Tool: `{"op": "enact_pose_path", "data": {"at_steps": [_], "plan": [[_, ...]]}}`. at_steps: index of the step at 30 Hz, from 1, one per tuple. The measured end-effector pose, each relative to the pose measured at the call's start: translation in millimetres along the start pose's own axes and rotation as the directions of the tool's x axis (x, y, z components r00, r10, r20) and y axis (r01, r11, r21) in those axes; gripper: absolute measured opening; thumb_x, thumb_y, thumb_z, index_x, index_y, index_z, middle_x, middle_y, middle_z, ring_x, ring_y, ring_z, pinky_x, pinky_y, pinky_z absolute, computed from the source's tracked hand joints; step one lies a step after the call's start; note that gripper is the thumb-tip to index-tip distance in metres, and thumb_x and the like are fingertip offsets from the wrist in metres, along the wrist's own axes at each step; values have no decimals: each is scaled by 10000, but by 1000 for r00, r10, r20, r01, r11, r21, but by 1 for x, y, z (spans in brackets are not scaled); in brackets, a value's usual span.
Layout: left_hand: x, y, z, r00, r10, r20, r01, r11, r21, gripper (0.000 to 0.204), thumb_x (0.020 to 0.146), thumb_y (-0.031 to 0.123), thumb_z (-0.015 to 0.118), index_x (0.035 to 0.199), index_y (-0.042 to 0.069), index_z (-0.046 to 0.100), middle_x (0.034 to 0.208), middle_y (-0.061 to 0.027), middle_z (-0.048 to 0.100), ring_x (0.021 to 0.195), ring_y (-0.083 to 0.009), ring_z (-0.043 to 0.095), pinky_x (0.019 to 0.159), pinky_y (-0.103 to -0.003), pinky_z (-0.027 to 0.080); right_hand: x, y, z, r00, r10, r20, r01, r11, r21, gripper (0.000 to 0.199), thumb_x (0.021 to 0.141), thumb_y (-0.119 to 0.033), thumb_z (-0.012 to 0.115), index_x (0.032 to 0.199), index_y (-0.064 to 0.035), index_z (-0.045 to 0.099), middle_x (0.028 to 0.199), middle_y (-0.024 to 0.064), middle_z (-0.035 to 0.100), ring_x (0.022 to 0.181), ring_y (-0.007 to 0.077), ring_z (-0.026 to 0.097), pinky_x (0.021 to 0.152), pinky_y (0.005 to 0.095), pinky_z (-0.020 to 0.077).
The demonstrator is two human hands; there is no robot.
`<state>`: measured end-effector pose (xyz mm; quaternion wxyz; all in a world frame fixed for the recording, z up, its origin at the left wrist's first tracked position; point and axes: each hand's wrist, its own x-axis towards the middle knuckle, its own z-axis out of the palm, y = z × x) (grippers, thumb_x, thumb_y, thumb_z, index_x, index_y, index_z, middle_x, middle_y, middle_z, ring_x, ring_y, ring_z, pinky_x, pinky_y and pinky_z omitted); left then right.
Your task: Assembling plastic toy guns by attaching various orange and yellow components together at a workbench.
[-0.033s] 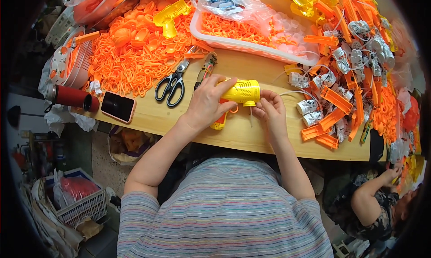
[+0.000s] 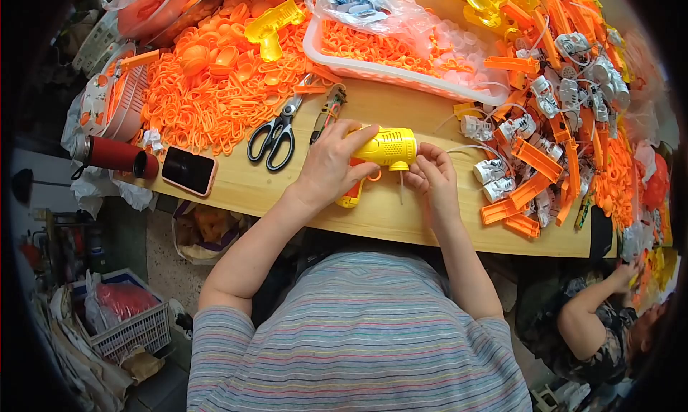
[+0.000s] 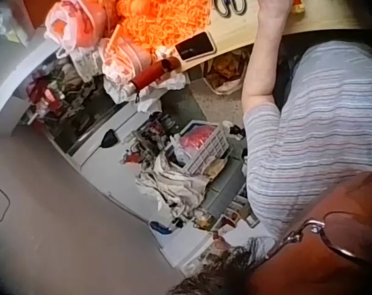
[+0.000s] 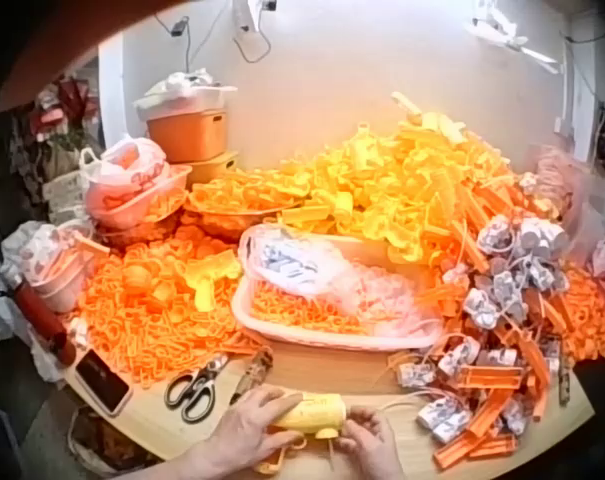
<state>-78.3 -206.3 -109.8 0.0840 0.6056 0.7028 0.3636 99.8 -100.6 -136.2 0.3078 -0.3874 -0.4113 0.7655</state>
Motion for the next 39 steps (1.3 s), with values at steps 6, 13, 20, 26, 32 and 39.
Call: {"op": "enact_pose_path", "data": {"at_steps": [6, 13, 20, 26, 32, 39], "plan": [[-6, -6, 8, 998, 37, -50, -50, 951, -304, 620, 678, 184, 848, 1246, 65, 632, 1128, -161, 610, 1042, -299, 617, 914, -362, 504, 1, -4, -9, 951, 43, 307, -103, 978, 183, 396, 1031, -322, 420, 1308, -44, 472, 1184, 119, 604, 957, 186, 634, 768, 348, 546], [-13, -8, 6, 998, 50, -40, -61, 933, -356, 606, 692, 149, 837, 1257, 65, 634, 1169, -150, 614, 1075, -281, 611, 930, -359, 499, -19, -22, 5, 972, 31, 234, -31, 1000, -4, 492, 1037, -369, 399, 1390, -25, 398, 1210, 138, 587, 984, 227, 641, 745, 389, 570], [-21, -14, 11, 998, 57, -31, -65, 896, -439, 642, 682, 95, 842, 1281, 57, 616, 1234, -138, 596, 1165, -271, 565, 1000, -358, 452, -24, -29, 6, 963, 60, 261, -48, 997, -52, 460, 1011, -314, 496, 1353, -24, 398, 1178, 149, 593, 905, 237, 686, 665, 347, 609], [-23, -8, 12, 1000, -22, 18, 28, 868, -496, 648, 677, 82, 842, 1284, 63, 616, 1234, -140, 598, 1162, -260, 568, 995, -348, 456, -22, -31, 3, 954, 96, 283, -90, 995, -35, 389, 1001, -296, 521, 1270, -31, 427, 1112, 145, 614, 799, 238, 698, 622, 352, 613], [-23, -1, 9, 1000, -8, -5, 5, 917, -399, 633, 673, 80, 843, 1267, 56, 627, 1217, -140, 610, 1138, -263, 586, 986, -347, 466, -24, -27, 5, 959, 40, 280, -26, 998, -56, 388, 1008, -272, 501, 1291, -24, 404, 1110, 148, 605, 815, 232, 691, 609, 350, 611], [-38, -1, 22, 956, 165, -241, -252, 882, -399, 608, 710, 124, 830, 1274, 58, 615, 1270, -198, 567, 1145, -329, 594, 969, -395, 499, -52, -21, 21, 829, -437, 349, 554, 726, -407, 665, 821, -215, 771, 1299, 7, 365, 1148, 132, 563, 988, 215, 639, 796, 321, 562]]}}
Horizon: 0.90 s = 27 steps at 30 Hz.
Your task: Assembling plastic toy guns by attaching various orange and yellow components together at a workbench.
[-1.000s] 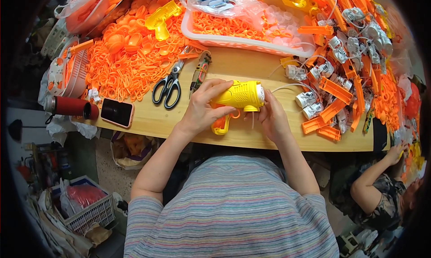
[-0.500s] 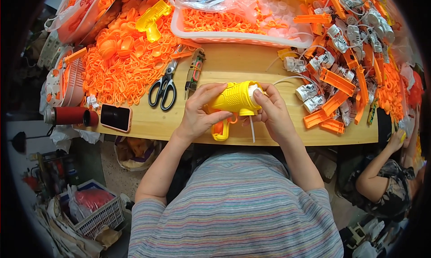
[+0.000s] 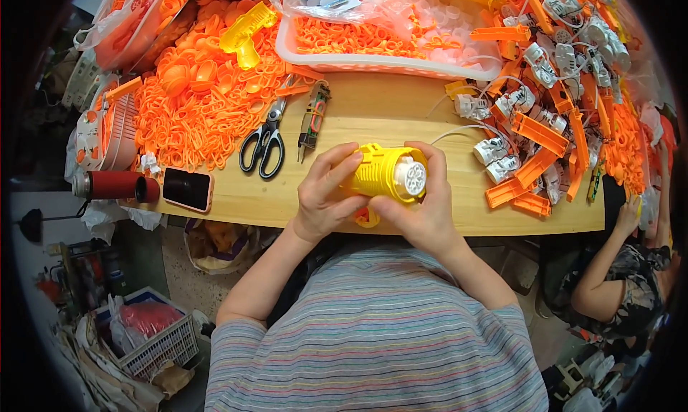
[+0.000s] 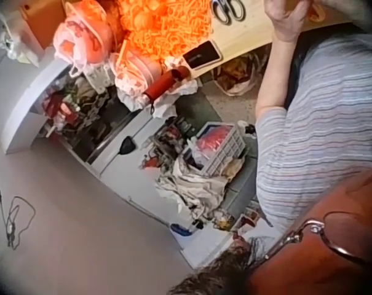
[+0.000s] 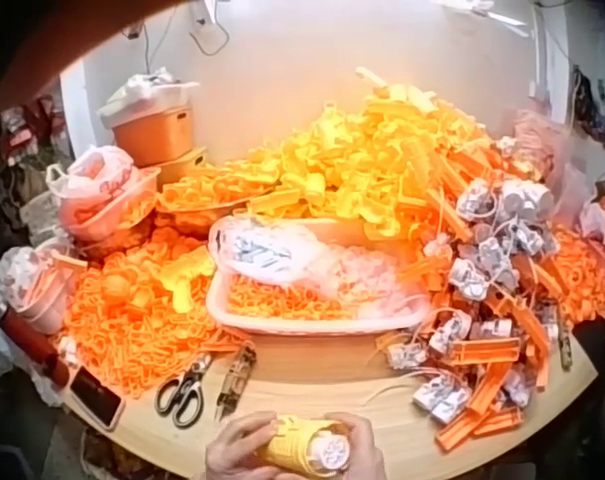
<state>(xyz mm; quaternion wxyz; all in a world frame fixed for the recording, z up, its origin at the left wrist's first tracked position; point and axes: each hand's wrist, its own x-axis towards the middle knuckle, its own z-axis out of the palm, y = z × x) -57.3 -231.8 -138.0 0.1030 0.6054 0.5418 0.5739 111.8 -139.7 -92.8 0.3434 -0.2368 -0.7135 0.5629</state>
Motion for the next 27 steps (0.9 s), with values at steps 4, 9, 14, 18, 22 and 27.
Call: {"op": "enact_pose_path", "data": {"at_steps": [4, 9, 14, 18, 22, 27], "plan": [[-11, 0, 6, 997, 61, -49, -62, 998, -16, 594, 719, 111, 814, 1273, 41, 612, 1315, -223, 538, 1219, -377, 542, 1013, -432, 469, -3, -9, 13, 994, -64, -88, 51, 989, -142, 772, 703, -165, 878, 1272, 2, 383, 1138, 154, 572, 1044, 224, 625, 886, 321, 525], [-14, -3, 9, 991, 96, -97, -96, 995, 0, 605, 710, 82, 805, 1280, 50, 607, 1322, -212, 537, 1230, -382, 537, 1022, -444, 467, -3, -11, 13, 999, -11, -48, 5, 992, -127, 767, 715, -148, 868, 1279, -3, 369, 1155, 161, 570, 1062, 234, 619, 904, 326, 516], [-13, -1, 9, 993, 74, -89, -77, 996, -34, 594, 721, 87, 801, 1280, 51, 606, 1329, -212, 535, 1232, -388, 534, 1023, -450, 465, -2, -11, 4, 998, -36, 59, 37, 999, -25, 768, 736, -140, 849, 1300, -6, 345, 1172, 162, 566, 1063, 237, 618, 897, 329, 517], [-12, 0, 9, 990, 121, -78, -125, 991, -41, 572, 756, 145, 798, 1282, 41, 600, 1330, -217, 533, 1235, -391, 531, 1026, -455, 461, -4, -13, 6, 997, -71, -3, 70, 989, -129, 733, 716, -156, 867, 1255, -15, 390, 1162, 151, 570, 1053, 227, 620, 890, 328, 519], [-13, -1, 12, 989, 121, -86, -123, 992, -24, 555, 782, 197, 794, 1275, 35, 598, 1327, -221, 533, 1239, -390, 528, 1027, -456, 459, -5, -10, 9, 994, -70, -85, 57, 987, -149, 708, 690, -171, 888, 1207, -25, 428, 1142, 138, 580, 1041, 216, 622, 887, 323, 520], [-13, 0, 12, 990, 88, -111, -95, 994, -58, 588, 743, 170, 821, 1268, 42, 587, 1319, -211, 538, 1236, -385, 529, 1028, -453, 458, -1, -12, 6, 997, -73, -21, 69, 987, -147, 697, 725, -194, 861, 1236, -24, 418, 1160, 141, 576, 1048, 217, 613, 902, 318, 507]]}}
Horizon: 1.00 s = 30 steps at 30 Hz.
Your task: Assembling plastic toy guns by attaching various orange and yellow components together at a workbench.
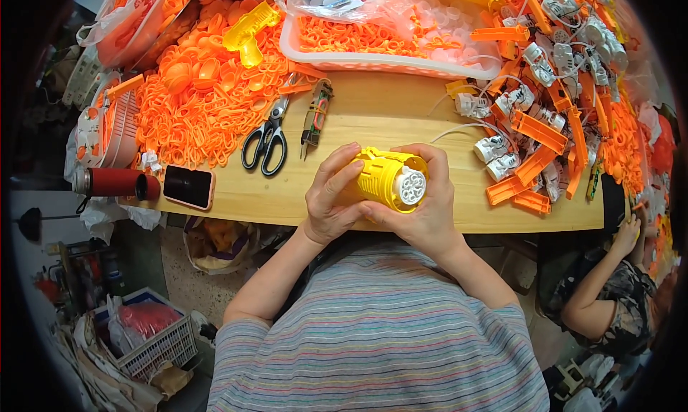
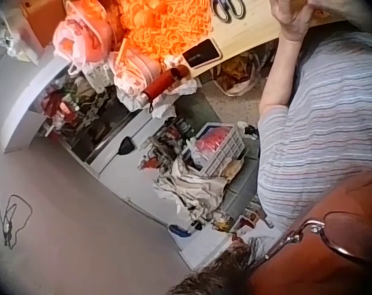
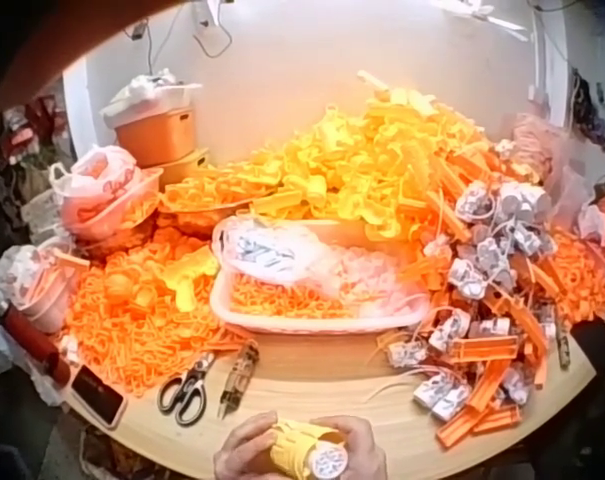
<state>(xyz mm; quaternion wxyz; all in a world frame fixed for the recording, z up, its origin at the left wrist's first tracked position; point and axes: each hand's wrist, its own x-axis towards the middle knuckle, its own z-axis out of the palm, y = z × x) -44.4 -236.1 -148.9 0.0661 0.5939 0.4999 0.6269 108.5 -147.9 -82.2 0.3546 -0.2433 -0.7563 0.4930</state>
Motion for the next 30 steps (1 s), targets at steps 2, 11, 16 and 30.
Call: {"op": "enact_pose_path", "data": {"at_steps": [2, 11, 16, 30], "plan": [[-1, -1, 0, 1000, -15, -6, 15, 1000, -3, 609, 718, 144, 832, 1267, 46, 587, 1316, -203, 540, 1237, -382, 528, 1029, -451, 458, 1, 1, -4, 999, 0, 41, -2, 999, 44, 663, 775, -215, 823, 1258, -20, 413, 1174, 145, 573, 1060, 218, 605, 915, 319, 495], [8, 1, -3, 1000, 5, 27, -6, 1000, 26, 655, 658, 91, 857, 1258, 65, 597, 1314, -189, 543, 1236, -375, 529, 1032, -447, 457, -3, 14, -15, 993, 4, 118, -22, 988, 153, 547, 936, -294, 595, 1340, 8, 383, 1273, 175, 551, 1127, 225, 570, 967, 322, 452], [10, -2, -5, 999, 10, 51, -11, 1000, 23, 639, 660, 88, 855, 1248, 62, 605, 1310, -190, 546, 1234, -376, 531, 1032, -448, 457, -2, 16, -14, 994, 50, 95, -70, 973, 219, 562, 930, -337, 607, 1324, 4, 396, 1269, 170, 558, 1146, 232, 573, 984, 329, 457], [21, 13, -10, 991, -39, 128, 17, 986, 168, 714, 661, 155, 849, 1311, 53, 572, 1283, -200, 535, 1215, -361, 537, 998, -435, 476, 0, 23, -6, 1000, 9, -24, -4, 981, 194, 531, 882, -281, 670, 1277, 8, 465, 1111, 162, 641, 954, 220, 652, 838, 312, 528]]}}
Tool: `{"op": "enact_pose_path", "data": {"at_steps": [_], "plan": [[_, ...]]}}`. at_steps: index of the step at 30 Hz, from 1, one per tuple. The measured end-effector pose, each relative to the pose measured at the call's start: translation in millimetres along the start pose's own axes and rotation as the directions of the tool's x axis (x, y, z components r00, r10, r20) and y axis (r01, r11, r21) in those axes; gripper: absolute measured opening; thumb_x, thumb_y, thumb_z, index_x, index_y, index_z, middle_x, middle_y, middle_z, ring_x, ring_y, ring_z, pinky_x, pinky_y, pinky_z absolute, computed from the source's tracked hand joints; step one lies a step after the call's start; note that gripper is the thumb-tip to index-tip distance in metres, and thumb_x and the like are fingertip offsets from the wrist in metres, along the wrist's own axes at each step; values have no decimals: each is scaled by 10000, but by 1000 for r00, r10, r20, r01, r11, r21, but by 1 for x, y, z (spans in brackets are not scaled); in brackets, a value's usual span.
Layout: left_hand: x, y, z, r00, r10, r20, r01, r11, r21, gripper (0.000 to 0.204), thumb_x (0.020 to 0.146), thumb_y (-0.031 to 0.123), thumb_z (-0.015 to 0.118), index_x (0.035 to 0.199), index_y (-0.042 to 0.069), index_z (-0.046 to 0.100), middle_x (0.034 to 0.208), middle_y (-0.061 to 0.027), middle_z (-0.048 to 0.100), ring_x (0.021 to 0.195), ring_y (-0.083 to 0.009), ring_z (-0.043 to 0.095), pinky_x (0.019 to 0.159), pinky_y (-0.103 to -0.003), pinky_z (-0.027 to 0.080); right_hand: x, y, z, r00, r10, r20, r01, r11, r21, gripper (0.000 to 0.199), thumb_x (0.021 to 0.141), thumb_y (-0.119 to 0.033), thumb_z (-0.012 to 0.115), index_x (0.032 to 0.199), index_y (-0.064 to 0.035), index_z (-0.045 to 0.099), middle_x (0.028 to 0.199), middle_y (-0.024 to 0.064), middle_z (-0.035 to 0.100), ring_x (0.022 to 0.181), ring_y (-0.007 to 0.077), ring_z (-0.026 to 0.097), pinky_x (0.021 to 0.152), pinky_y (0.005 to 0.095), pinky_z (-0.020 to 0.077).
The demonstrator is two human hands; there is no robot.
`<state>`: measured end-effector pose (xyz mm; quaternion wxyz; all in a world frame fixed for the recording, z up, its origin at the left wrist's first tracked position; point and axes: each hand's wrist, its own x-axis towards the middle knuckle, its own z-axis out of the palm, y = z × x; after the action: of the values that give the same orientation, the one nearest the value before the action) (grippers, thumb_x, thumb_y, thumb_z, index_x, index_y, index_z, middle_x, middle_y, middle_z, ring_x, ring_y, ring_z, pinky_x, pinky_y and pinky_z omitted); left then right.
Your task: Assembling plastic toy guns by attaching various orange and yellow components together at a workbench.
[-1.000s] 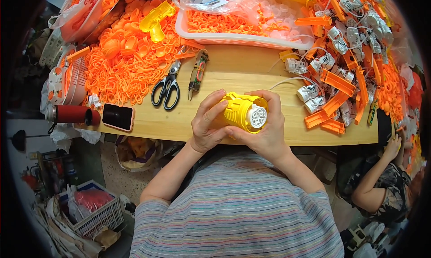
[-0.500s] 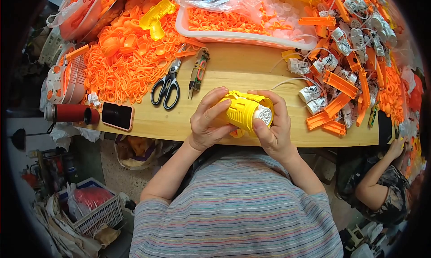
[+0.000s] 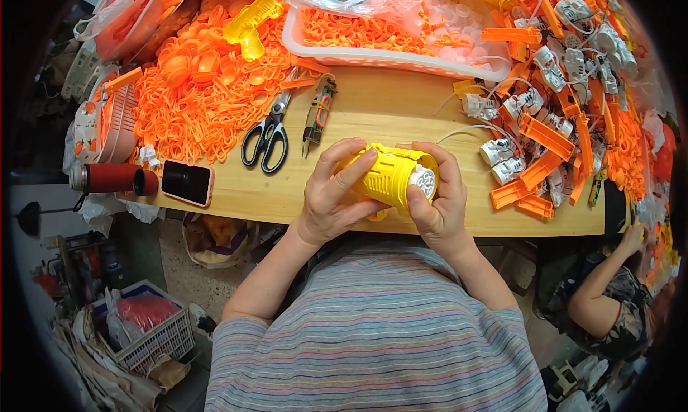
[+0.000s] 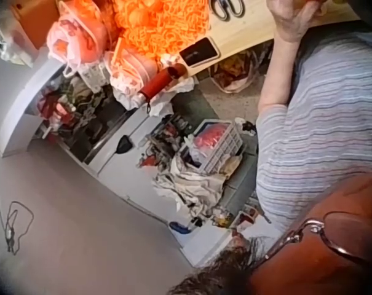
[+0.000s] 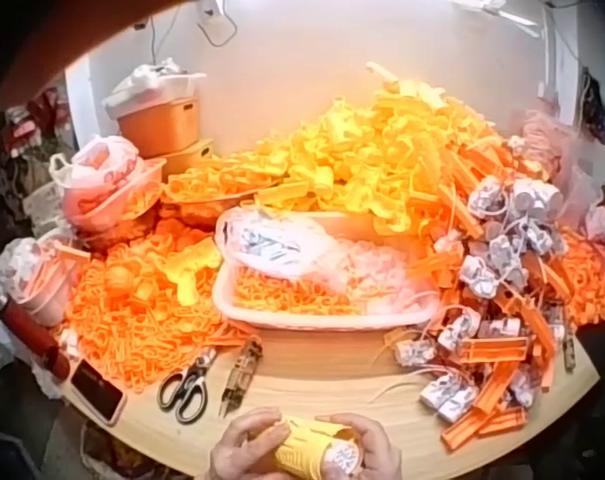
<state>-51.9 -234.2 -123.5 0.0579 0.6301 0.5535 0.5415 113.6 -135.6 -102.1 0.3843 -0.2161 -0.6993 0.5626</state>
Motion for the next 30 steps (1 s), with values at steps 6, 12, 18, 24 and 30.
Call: {"op": "enact_pose_path", "data": {"at_steps": [6, 12, 18, 24, 30], "plan": [[-3, -5, 1, 999, 39, -29, -40, 999, -11, 696, 657, 143, 845, 1298, 46, 591, 1293, -192, 534, 1200, -348, 550, 1000, -427, 477, 0, -6, -5, 994, 81, 72, -83, 997, 12, 556, 912, -330, 607, 1306, 14, 419, 1233, 165, 585, 1105, 211, 586, 962, 313, 466], [-3, -6, 4, 999, -10, -40, 7, 998, -68, 705, 640, 131, 851, 1295, 50, 604, 1292, -192, 542, 1201, -336, 552, 993, -420, 480, 2, -3, -3, 998, -13, 55, 14, 1000, -13, 603, 871, -290, 686, 1312, 14, 410, 1116, 185, 613, 977, 245, 645, 827, 337, 532], [-4, -7, 5, 1000, -26, -12, 25, 996, -85, 696, 653, 162, 857, 1291, 39, 606, 1269, -196, 564, 1172, -332, 574, 974, -406, 489, 2, -13, 3, 989, -121, 81, 134, 973, -188, 798, 741, -291, 846, 1315, 8, 379, 1144, 185, 589, 1016, 262, 639, 862, 357, 530], [-1, -1, 3, 999, -34, -10, 32, 992, -120, 674, 648, 116, 858, 1276, 54, 622, 1272, -175, 552, 1146, -318, 586, 964, -379, 505, -1, -8, 2, 991, -112, 75, 125, 968, -217, 732, 805, -349, 779, 1312, 6, 389, 1172, 171, 583, 1034, 261, 626, 875, 332, 512], [-3, 0, 3, 999, -50, -11, 49, 994, -97, 703, 620, 113, 878, 1273, 56, 625, 1263, -170, 556, 1135, -315, 590, 954, -381, 511, 2, -9, 0, 983, -171, 60, 180, 957, -227, 495, 921, -262, 606, 1273, 33, 420, 1085, 200, 600, 874, 305, 658, 753, 354, 532]]}}
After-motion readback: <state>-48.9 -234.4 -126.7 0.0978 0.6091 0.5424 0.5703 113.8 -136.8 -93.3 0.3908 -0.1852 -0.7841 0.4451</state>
